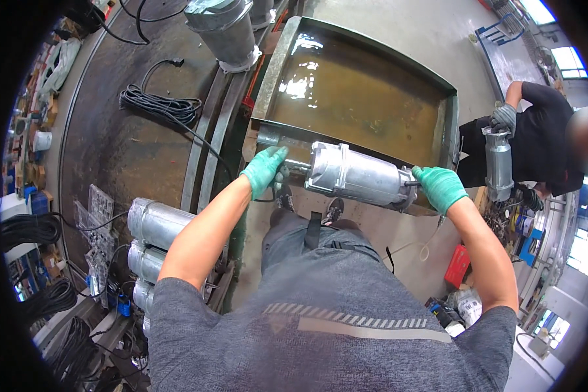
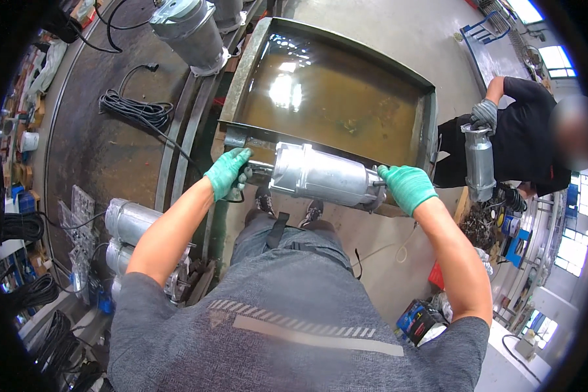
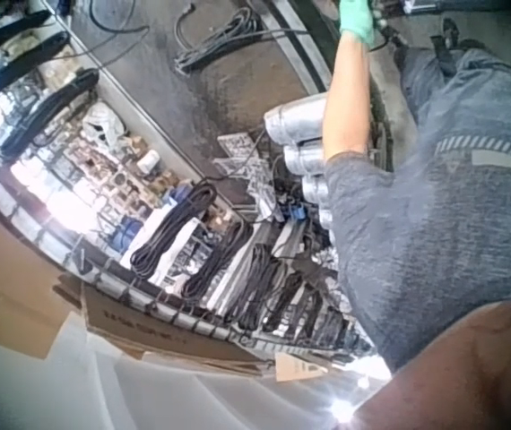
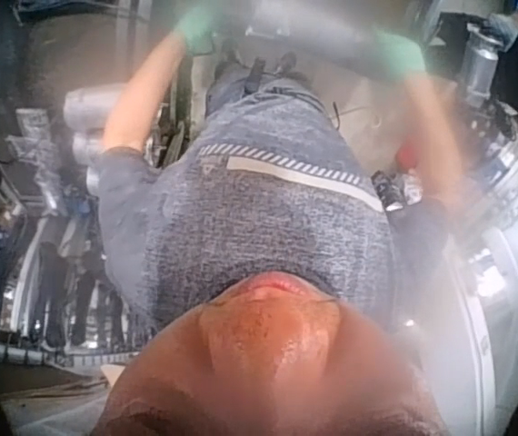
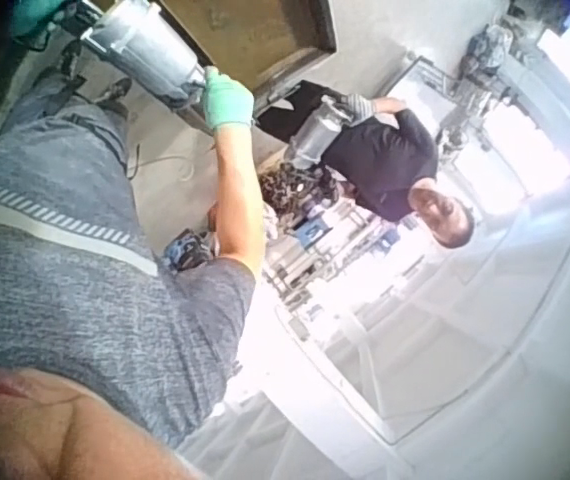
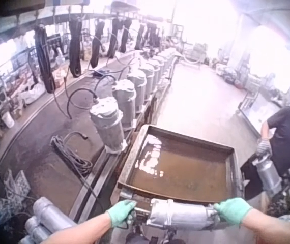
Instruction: The person uses a wrench to tighten a bolt on a metal pump housing, submerges the pump in a water tank to check for air leaks, and then places the pump on a conveyor line with other units.
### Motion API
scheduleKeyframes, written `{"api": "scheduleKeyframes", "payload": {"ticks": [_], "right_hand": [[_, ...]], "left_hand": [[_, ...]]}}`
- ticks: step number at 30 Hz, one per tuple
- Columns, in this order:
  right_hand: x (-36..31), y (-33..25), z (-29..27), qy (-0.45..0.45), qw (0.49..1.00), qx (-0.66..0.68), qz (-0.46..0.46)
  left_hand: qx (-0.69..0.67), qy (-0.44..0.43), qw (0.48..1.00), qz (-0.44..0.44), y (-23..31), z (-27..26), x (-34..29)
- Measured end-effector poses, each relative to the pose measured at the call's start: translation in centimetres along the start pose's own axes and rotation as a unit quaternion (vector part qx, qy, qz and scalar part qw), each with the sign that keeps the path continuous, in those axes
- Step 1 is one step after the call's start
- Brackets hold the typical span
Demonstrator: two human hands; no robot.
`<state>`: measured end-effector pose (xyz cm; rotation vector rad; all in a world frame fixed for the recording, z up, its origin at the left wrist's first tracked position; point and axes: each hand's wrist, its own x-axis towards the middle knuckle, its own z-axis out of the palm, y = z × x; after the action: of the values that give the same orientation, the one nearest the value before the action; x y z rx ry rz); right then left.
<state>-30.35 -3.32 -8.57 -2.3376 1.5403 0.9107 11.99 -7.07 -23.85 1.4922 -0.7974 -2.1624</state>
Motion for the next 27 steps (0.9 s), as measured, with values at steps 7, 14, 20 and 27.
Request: {"api": "scheduleKeyframes", "payload": {"ticks": [7,14,20,27], "right_hand": [[-1.1,1.1,-0.6,0.018,0.988,0.071,-0.134],[-1.1,-0.3,-2.4,-0.027,0.981,0.153,0.113],[-0.3,-0.8,-1.5,-0.089,0.976,0.1,0.173],[-2.1,0.5,0.6,0.077,0.958,0.274,0.043]], "left_hand": [[0.052,-0.011,0.998,0.019,-1.5,-1.4,0.2],[0.031,0.097,0.994,-0.034,-1.3,0.0,2.1],[0.045,0.179,0.981,0.059,0.4,-3.1,2.9],[-0.053,0.217,0.974,0.021,1.8,-3.4,3.8]]}}
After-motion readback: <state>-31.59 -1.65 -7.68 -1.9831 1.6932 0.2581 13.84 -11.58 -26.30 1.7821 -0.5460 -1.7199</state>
